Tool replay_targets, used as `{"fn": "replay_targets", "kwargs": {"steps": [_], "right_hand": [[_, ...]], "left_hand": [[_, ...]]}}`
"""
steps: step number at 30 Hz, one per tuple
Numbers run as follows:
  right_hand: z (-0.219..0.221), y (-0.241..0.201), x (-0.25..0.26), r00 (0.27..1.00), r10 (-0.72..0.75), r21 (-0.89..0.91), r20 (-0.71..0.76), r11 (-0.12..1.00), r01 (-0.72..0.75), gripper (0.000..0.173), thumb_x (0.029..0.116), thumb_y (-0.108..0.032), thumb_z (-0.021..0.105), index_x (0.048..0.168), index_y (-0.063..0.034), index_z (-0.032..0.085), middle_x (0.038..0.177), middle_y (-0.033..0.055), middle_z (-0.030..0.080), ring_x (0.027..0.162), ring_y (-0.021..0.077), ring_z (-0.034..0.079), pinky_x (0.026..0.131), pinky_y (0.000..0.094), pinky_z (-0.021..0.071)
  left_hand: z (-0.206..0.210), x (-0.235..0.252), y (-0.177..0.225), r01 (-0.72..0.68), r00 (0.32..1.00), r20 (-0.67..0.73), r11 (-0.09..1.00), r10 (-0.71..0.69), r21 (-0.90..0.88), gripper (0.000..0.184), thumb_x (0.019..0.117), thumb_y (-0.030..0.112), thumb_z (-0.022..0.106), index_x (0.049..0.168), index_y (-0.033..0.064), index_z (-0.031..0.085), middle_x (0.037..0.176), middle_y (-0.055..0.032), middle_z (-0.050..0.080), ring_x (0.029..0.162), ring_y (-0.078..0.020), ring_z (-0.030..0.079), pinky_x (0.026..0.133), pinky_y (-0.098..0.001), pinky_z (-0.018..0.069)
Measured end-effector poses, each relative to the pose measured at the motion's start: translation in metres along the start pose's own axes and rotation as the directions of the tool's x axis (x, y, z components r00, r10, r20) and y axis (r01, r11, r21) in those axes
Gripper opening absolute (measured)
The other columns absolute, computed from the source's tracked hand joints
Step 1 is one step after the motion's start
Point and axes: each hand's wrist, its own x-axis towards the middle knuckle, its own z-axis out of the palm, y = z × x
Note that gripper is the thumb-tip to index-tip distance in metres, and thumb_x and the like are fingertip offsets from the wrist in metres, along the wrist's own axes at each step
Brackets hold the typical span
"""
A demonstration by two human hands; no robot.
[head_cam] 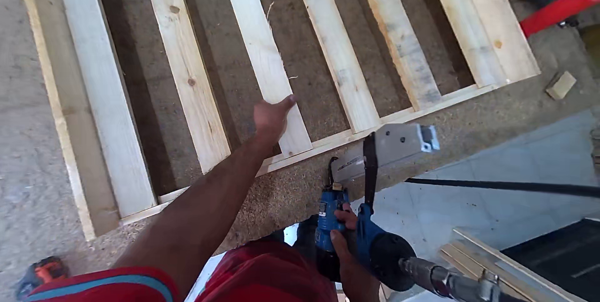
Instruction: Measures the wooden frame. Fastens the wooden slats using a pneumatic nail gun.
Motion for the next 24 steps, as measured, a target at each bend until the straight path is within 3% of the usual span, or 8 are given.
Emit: {"fn": "replay_targets", "kwargs": {"steps": [4, 7, 11, 14, 17, 20, 22, 24], "right_hand": [[0.009, -0.005, 0.006, 0.984, 0.013, 0.149, -0.178, 0.989, 0.014, 0.028, 0.0852, -0.021, 0.08, 0.105, -0.0047, 0.07, 0.108, 0.0064, 0.075, 0.111, 0.0177, 0.07, 0.098, 0.0332, 0.0581], [0.003, 0.005, 0.018, 0.973, -0.063, 0.243, -0.223, 0.963, 0.118, 0.017, 0.0856, -0.021, 0.081, 0.095, -0.0112, 0.07, 0.093, 0.0058, 0.074, 0.099, 0.0222, 0.072, 0.093, 0.0391, 0.0595], [-0.021, 0.007, 0.021, 0.997, -0.045, 0.192, -0.063, 0.98, 0.056, 0.016, 0.08, -0.012, 0.081, 0.089, -0.0083, 0.068, 0.091, 0.0097, 0.073, 0.102, 0.0277, 0.071, 0.097, 0.0429, 0.0584], [-0.026, 0.009, 0.012, 0.999, 0.021, 0.165, -0.036, 0.986, -0.015, 0.032, 0.0805, -0.025, 0.085, 0.099, -0.0041, 0.07, 0.104, 0.0123, 0.074, 0.113, 0.028, 0.069, 0.102, 0.043, 0.0567], [-0.019, 0.014, 0.008, 0.996, -0.08, 0.205, -0.037, 0.975, 0.086, 0.028, 0.0842, -0.035, 0.084, 0.098, -0.0149, 0.072, 0.103, 0.0046, 0.075, 0.11, 0.0215, 0.07, 0.1, 0.0409, 0.0567], [-0.025, 0.024, 0.013, 0.961, -0.23, 0.27, 0.151, 0.945, 0.183, 0.017, 0.0928, -0.037, 0.075, 0.095, -0.0219, 0.068, 0.107, 0.0014, 0.072, 0.112, 0.0205, 0.067, 0.103, 0.0418, 0.0531], [-0.035, 0.029, 0.014, 0.903, -0.327, 0.28, 0.28, 0.927, 0.249, 0.015, 0.0953, -0.035, 0.072, 0.094, -0.0222, 0.066, 0.113, 0.0009, 0.072, 0.119, 0.0201, 0.065, 0.104, 0.0402, 0.0527], [-0.037, 0.034, 0.01, 0.85, -0.425, 0.325, 0.312, 0.888, 0.325, 0.01, 0.0955, -0.028, 0.072, 0.095, -0.0196, 0.067, 0.108, -0.0008, 0.072, 0.122, 0.0194, 0.064, 0.113, 0.0429, 0.0472]], "left_hand": [[0.0, 0.003, -0.003, -0.019, 1.0, -0.001, 1.0, 0.019, 0.002, 0.07, 0.0717, 0.052, 0.092, 0.116, 0.0038, 0.066, 0.099, -0.0132, 0.074, 0.093, -0.0268, 0.073, 0.086, -0.0531, 0.0603], [0.002, 0.001, -0.001, -0.029, 1.0, -0.006, 1.0, 0.029, 0.012, 0.067, 0.0724, 0.052, 0.091, 0.114, 0.0047, 0.067, 0.098, -0.013, 0.074, 0.093, -0.0268, 0.073, 0.086, -0.0531, 0.0595], [0.001, -0.002, -0.001, -0.041, 0.999, -0.015, 0.999, 0.041, 0.005, 0.064, 0.0734, 0.051, 0.091, 0.112, 0.0055, 0.067, 0.098, -0.0116, 0.074, 0.093, -0.0252, 0.073, 0.085, -0.0517, 0.0599], [0.001, -0.003, -0.002, -0.048, 0.999, -0.012, 0.999, 0.048, -0.002, 0.064, 0.0741, 0.05, 0.09, 0.112, 0.0048, 0.067, 0.099, -0.0118, 0.074, 0.094, -0.0248, 0.073, 0.087, -0.0517, 0.0595], [-0.001, -0.005, -0.003, -0.04, 0.999, -0.015, 0.999, 0.04, -0.013, 0.063, 0.0749, 0.049, 0.09, 0.114, 0.0055, 0.067, 0.101, -0.0118, 0.073, 0.095, -0.0245, 0.072, 0.088, -0.0511, 0.0589], [0.0, -0.001, -0.003, -0.04, 0.999, -0.016, 0.999, 0.04, -0.009, 0.066, 0.0733, 0.051, 0.09, 0.115, 0.0062, 0.067, 0.101, -0.0121, 0.073, 0.096, -0.0256, 0.073, 0.087, -0.052, 0.0591], [-0.001, 0.0, -0.005, -0.036, 0.999, -0.012, 0.999, 0.036, -0.01, 0.065, 0.0735, 0.051, 0.09, 0.114, 0.0062, 0.067, 0.1, -0.0116, 0.073, 0.095, -0.0255, 0.073, 0.087, -0.0522, 0.0591], [-0.001, 0.0, -0.006, -0.052, 0.999, -0.004, 0.998, 0.052, -0.035, 0.063, 0.0744, 0.049, 0.09, 0.115, 0.0059, 0.067, 0.101, -0.0112, 0.074, 0.095, -0.0246, 0.073, 0.086, -0.0512, 0.0597]]}}
